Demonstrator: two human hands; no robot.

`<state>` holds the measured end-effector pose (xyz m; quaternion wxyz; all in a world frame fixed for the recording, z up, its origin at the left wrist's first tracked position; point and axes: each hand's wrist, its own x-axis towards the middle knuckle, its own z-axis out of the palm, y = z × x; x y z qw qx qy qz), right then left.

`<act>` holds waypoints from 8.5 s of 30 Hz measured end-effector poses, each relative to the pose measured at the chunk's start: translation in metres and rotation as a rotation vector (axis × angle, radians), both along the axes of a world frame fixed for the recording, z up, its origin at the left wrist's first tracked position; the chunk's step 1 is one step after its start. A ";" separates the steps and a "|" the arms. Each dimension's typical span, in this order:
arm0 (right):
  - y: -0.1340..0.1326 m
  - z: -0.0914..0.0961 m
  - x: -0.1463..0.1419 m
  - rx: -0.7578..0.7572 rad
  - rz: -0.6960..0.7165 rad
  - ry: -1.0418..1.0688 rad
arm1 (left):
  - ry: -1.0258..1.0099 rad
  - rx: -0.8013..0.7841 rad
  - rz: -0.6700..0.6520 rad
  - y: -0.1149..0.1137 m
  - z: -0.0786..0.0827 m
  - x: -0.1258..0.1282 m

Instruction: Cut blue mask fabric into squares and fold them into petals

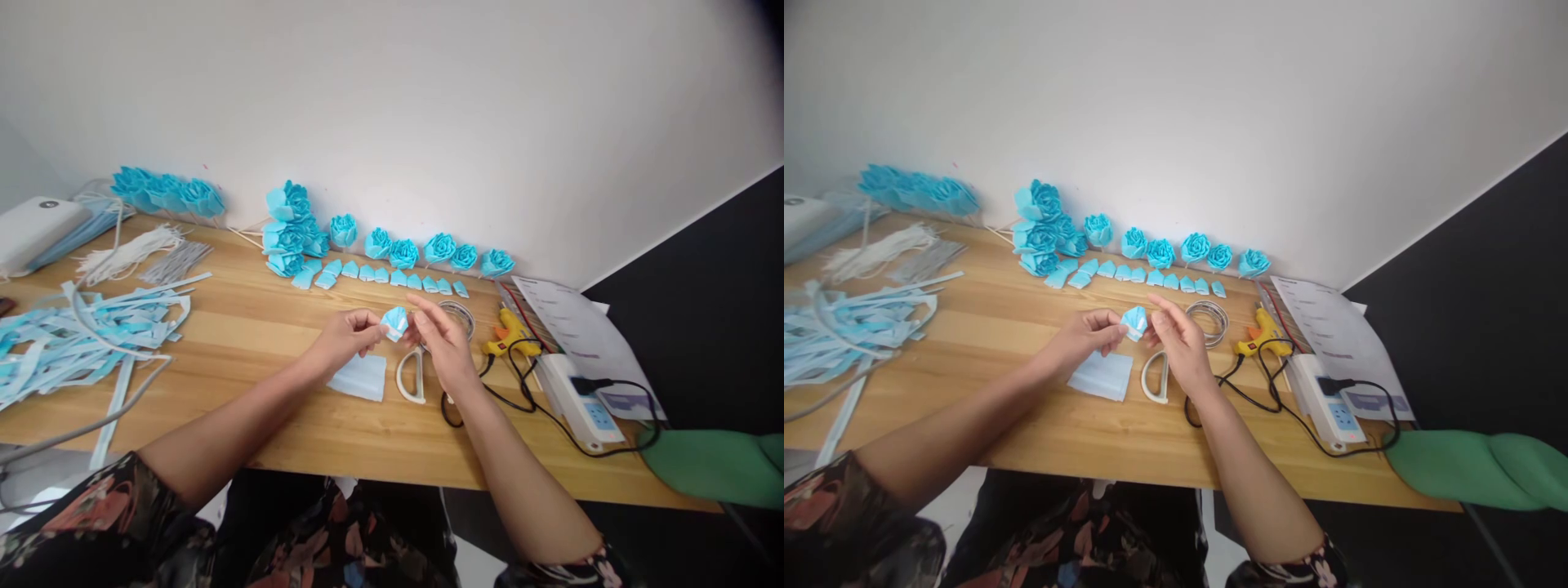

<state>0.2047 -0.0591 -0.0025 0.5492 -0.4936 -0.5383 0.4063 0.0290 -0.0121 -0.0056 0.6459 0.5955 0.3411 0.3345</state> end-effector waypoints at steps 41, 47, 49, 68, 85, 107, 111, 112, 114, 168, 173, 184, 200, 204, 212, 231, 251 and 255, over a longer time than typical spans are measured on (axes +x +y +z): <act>-0.001 -0.004 -0.004 0.034 0.055 -0.204 | -0.015 0.018 -0.008 -0.001 0.004 0.000; -0.002 -0.003 -0.005 0.021 0.072 -0.187 | 0.021 0.027 -0.003 -0.001 0.004 -0.001; -0.002 -0.002 -0.005 0.016 0.069 -0.188 | 0.020 0.024 -0.005 -0.001 0.003 0.000; -0.003 0.000 -0.004 -0.024 0.093 -0.231 | -0.048 -0.036 0.056 0.001 0.006 -0.002; 0.001 -0.003 -0.006 -0.012 0.059 -0.046 | -0.005 0.103 -0.045 0.001 0.007 -0.002; -0.001 -0.004 -0.006 -0.056 0.133 -0.154 | 0.131 0.181 -0.018 0.002 0.000 -0.001; -0.001 -0.004 -0.007 -0.058 0.125 -0.157 | 0.190 0.233 -0.013 0.003 0.000 -0.001; 0.000 -0.004 -0.007 -0.059 0.125 -0.158 | 0.203 0.239 -0.014 0.003 0.001 -0.001; 0.000 -0.004 -0.006 -0.063 0.122 -0.155 | 0.206 0.223 -0.018 0.002 0.003 -0.001; -0.001 -0.005 -0.005 -0.059 0.086 -0.292 | 0.253 0.258 -0.011 -0.001 0.003 -0.001; 0.000 -0.004 -0.005 -0.085 0.096 -0.229 | 0.211 0.195 -0.015 0.000 0.001 -0.001; 0.003 -0.004 0.003 -0.104 0.133 -0.091 | 0.146 0.132 0.034 0.000 0.004 -0.002; 0.000 -0.006 -0.003 -0.069 0.127 -0.231 | 0.164 0.171 -0.023 -0.001 0.002 -0.001; 0.002 -0.004 -0.001 -0.084 0.154 -0.183 | 0.153 0.137 -0.041 0.000 0.001 -0.001; 0.003 -0.004 0.002 -0.062 0.147 -0.163 | 0.088 0.033 -0.071 0.002 0.004 -0.002; 0.001 -0.006 -0.004 -0.060 0.131 -0.206 | 0.101 0.170 -0.028 0.000 -0.001 0.000; 0.002 -0.006 -0.001 -0.048 0.135 -0.247 | 0.138 0.155 -0.030 0.001 0.004 -0.001; 0.004 -0.004 0.003 -0.051 0.154 -0.177 | 0.090 0.082 -0.005 0.003 0.002 -0.001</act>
